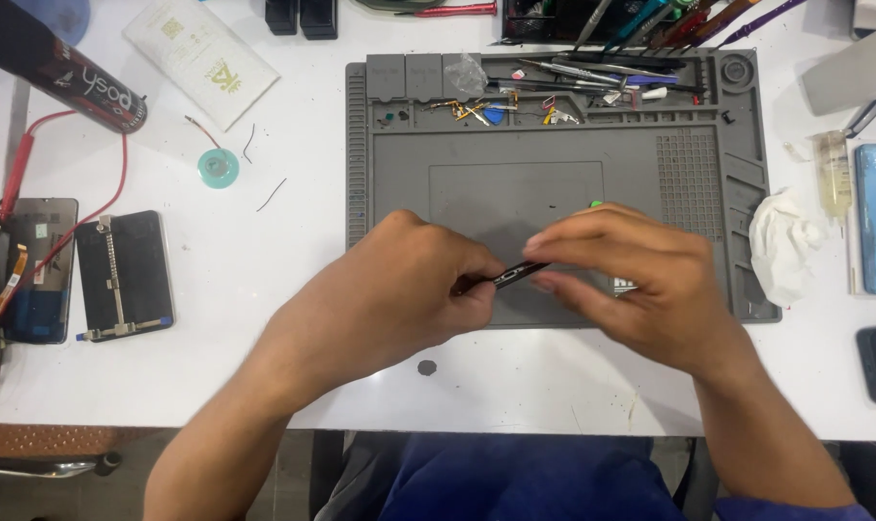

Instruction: Using a prying tool to carefully separate the screen from the body of a smartphone.

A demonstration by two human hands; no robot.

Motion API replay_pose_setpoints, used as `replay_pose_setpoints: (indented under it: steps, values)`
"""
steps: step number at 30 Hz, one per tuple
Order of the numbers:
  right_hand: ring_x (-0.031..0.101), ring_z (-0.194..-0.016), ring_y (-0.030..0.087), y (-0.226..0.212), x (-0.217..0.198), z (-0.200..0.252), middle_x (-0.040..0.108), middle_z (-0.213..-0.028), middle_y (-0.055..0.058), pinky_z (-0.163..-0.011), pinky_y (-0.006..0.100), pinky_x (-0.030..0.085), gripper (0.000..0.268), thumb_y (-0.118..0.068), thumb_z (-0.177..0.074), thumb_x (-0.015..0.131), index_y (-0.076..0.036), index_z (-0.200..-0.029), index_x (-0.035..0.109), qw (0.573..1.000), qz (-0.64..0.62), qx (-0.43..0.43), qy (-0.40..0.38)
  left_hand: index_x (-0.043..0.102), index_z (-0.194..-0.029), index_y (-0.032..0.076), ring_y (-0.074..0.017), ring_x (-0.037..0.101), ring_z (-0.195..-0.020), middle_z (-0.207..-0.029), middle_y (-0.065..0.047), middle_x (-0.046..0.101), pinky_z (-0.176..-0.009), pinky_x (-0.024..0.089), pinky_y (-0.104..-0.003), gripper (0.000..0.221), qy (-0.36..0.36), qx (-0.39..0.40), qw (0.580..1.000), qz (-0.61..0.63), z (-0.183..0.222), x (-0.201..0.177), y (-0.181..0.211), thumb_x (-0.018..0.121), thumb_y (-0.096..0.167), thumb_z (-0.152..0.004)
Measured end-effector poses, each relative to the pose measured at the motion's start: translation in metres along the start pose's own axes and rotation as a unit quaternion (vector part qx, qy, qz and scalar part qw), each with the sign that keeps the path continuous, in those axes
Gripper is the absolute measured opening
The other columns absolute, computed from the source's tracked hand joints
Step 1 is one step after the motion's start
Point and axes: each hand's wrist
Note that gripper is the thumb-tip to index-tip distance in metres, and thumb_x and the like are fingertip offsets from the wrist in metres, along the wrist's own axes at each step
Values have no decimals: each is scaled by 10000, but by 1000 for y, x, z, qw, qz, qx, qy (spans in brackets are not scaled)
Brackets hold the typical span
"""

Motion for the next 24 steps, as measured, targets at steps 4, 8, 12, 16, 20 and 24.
replay_pose_setpoints:
  steps: [4,8,12,16,20,24]
  values:
    - [724,-861,245,-5,-15,-24,736,-1012,124,-805,323,606,173,-55,-910,787,5,-1057,719,993,39,-80,-76,343,-595,116,-151,209,-574,-523,-15,243,-494,244,-353,330,16,12,1000,-9,0,4,-4,517,89,-873]
    - [706,-675,166,-7,-33,-47,756,-859,0,-568,313,548,135,-173,-932,709,-53,-988,732,963,44,-40,-263,395,-602,116,-163,236,-604,-541,-36,288,-494,263,-365,253,-9,19,999,-33,0,2,0,508,100,-827]
    - [680,-552,148,-10,-37,-55,733,-718,-116,-388,383,497,164,-291,-963,695,-163,-866,727,901,156,57,-401,637,-1058,206,-193,436,-477,-509,41,582,-460,392,-341,283,-6,-48,998,46,7,-5,14,512,101,-827]
    - [745,-755,78,-24,-34,-74,776,-929,-213,-464,394,572,206,-400,-939,657,-378,-1123,747,826,207,173,-495,499,-1158,142,-197,381,-470,-505,25,590,-453,366,-325,326,18,21,997,78,11,2,4,534,43,-849]
    - [753,-740,126,-21,-32,-76,750,-983,-175,-526,380,608,266,-379,-947,642,-344,-1198,720,827,201,136,-508,476,-1157,158,-234,349,-459,-509,34,581,-417,332,-353,361,41,50,997,42,11,4,0,527,39,-820]
    - [728,-693,104,-24,-31,-73,748,-953,-226,-430,401,568,226,-412,-920,656,-375,-1114,766,836,207,170,-480,484,-1270,176,-220,669,-619,-857,65,816,-725,462,-250,330,76,124,985,90,14,8,-18,621,198,-971]
Point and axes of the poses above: each hand's wrist, its own z-axis away from the middle knuckle, its own x-axis out of the palm, y = z × x
